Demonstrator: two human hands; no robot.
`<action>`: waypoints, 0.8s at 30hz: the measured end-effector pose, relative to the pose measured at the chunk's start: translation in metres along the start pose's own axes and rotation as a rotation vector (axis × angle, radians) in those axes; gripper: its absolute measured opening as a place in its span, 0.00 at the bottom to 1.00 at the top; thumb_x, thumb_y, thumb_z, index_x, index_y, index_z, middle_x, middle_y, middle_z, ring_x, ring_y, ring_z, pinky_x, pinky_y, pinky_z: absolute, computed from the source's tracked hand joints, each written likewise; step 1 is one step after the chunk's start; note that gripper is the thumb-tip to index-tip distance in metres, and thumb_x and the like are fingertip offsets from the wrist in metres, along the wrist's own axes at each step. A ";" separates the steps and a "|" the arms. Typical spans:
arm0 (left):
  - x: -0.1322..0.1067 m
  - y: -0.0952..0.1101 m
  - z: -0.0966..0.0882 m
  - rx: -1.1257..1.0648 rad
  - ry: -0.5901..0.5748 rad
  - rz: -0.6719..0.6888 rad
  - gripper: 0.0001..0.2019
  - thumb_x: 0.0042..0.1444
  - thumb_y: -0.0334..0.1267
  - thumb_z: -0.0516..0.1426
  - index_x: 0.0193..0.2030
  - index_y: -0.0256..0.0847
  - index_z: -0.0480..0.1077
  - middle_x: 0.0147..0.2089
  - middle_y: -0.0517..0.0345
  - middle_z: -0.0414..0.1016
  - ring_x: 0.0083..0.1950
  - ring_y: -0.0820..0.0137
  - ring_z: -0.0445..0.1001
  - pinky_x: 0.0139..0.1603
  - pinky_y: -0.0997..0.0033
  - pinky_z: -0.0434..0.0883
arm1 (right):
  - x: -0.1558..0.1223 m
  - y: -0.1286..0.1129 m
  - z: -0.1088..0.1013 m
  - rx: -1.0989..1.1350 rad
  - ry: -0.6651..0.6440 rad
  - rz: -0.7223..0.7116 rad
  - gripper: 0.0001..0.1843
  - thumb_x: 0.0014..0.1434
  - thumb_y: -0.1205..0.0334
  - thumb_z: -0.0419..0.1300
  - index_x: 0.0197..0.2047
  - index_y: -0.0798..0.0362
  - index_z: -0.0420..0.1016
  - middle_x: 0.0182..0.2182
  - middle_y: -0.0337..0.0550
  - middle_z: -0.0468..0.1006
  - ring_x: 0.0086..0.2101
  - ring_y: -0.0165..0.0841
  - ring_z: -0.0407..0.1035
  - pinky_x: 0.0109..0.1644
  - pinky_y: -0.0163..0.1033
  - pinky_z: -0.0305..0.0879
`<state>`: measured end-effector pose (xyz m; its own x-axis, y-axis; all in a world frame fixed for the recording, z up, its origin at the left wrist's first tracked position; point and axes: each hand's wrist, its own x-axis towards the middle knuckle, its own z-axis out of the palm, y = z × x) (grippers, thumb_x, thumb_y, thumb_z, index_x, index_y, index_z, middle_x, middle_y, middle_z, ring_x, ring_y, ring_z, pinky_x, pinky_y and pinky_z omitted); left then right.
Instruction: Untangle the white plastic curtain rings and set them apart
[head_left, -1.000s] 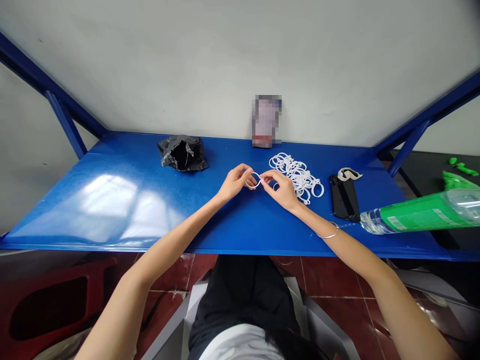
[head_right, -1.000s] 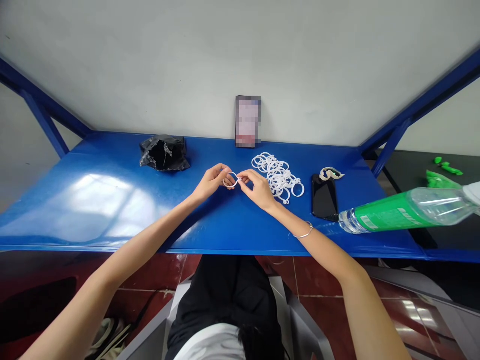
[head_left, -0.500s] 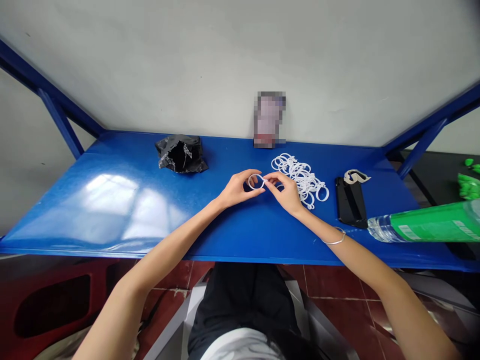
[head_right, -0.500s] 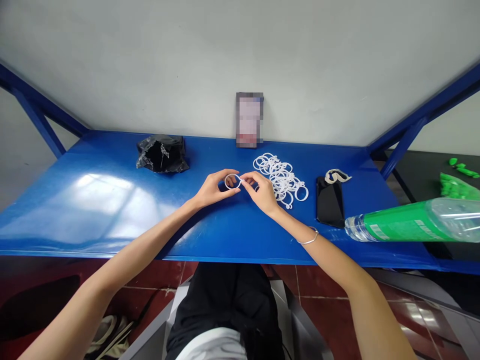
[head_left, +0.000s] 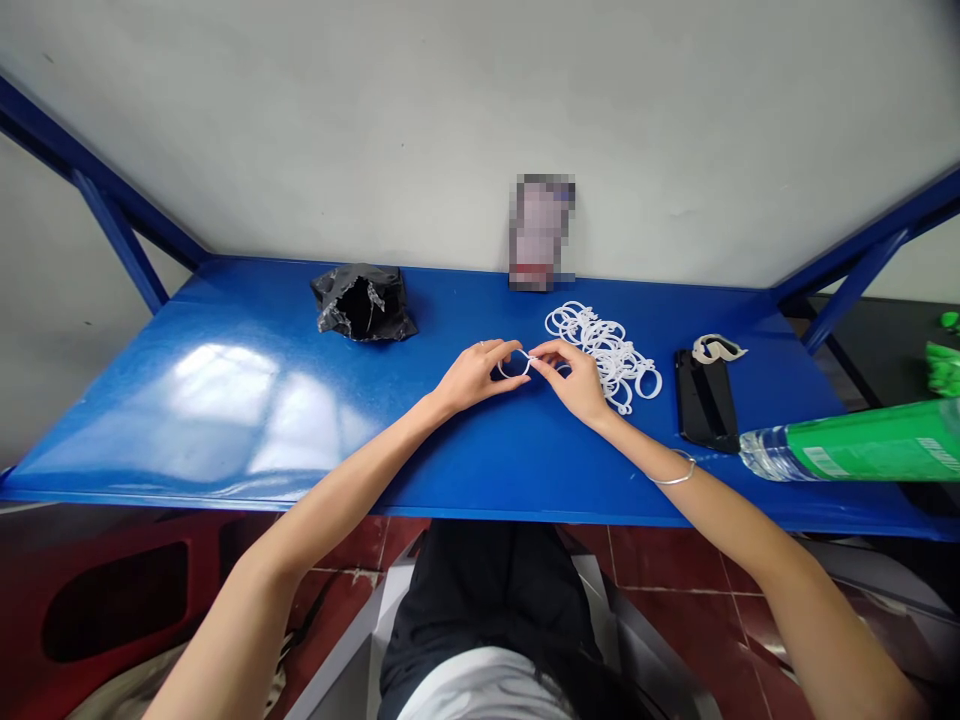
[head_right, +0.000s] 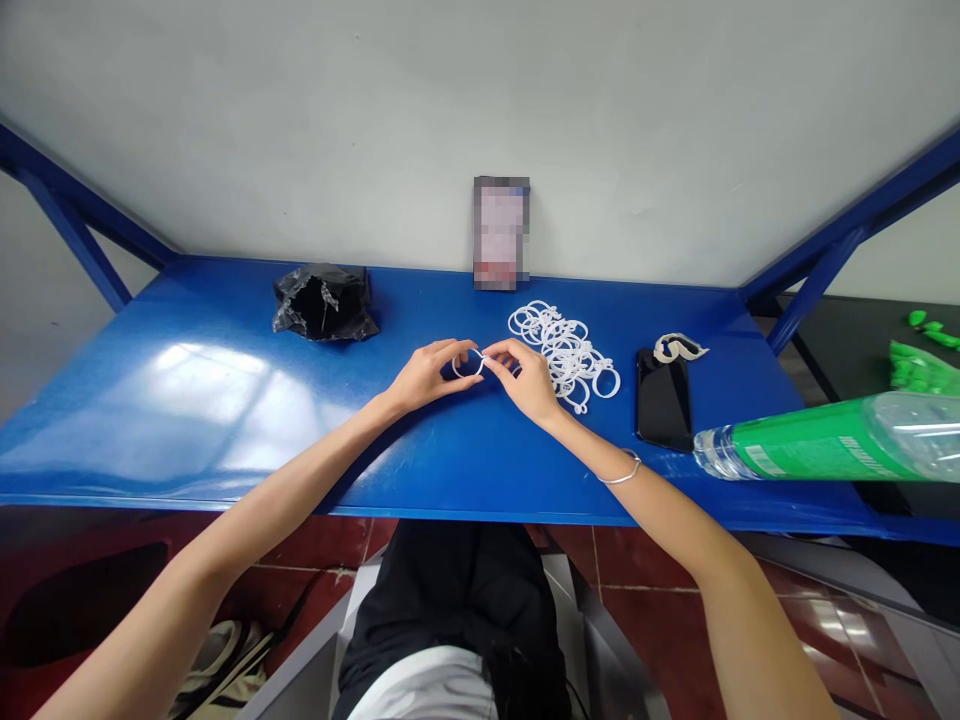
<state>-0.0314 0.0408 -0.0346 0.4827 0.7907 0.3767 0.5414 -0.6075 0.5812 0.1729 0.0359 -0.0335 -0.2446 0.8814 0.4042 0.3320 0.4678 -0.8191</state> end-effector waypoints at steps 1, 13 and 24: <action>0.000 0.001 0.000 0.006 0.000 0.003 0.21 0.61 0.54 0.59 0.50 0.40 0.72 0.37 0.54 0.75 0.37 0.67 0.74 0.41 0.69 0.69 | 0.000 0.001 0.000 0.004 0.005 -0.007 0.10 0.63 0.52 0.62 0.37 0.50 0.77 0.35 0.42 0.81 0.32 0.33 0.74 0.38 0.41 0.72; 0.000 0.001 0.002 0.131 0.043 0.097 0.20 0.63 0.53 0.57 0.51 0.39 0.73 0.40 0.51 0.75 0.43 0.62 0.73 0.48 0.63 0.70 | 0.000 0.002 -0.001 0.012 -0.017 -0.034 0.13 0.64 0.49 0.61 0.35 0.50 0.74 0.34 0.43 0.79 0.33 0.34 0.72 0.38 0.42 0.71; 0.000 0.001 0.001 0.126 -0.006 0.098 0.22 0.63 0.58 0.54 0.48 0.40 0.73 0.36 0.53 0.75 0.38 0.65 0.71 0.43 0.66 0.68 | -0.001 0.003 -0.001 -0.040 -0.044 -0.038 0.14 0.65 0.48 0.59 0.34 0.49 0.72 0.30 0.40 0.74 0.31 0.33 0.69 0.36 0.41 0.68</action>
<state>-0.0306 0.0398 -0.0346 0.5411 0.7272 0.4224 0.5737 -0.6865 0.4468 0.1750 0.0365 -0.0364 -0.2969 0.8595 0.4161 0.3571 0.5041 -0.7864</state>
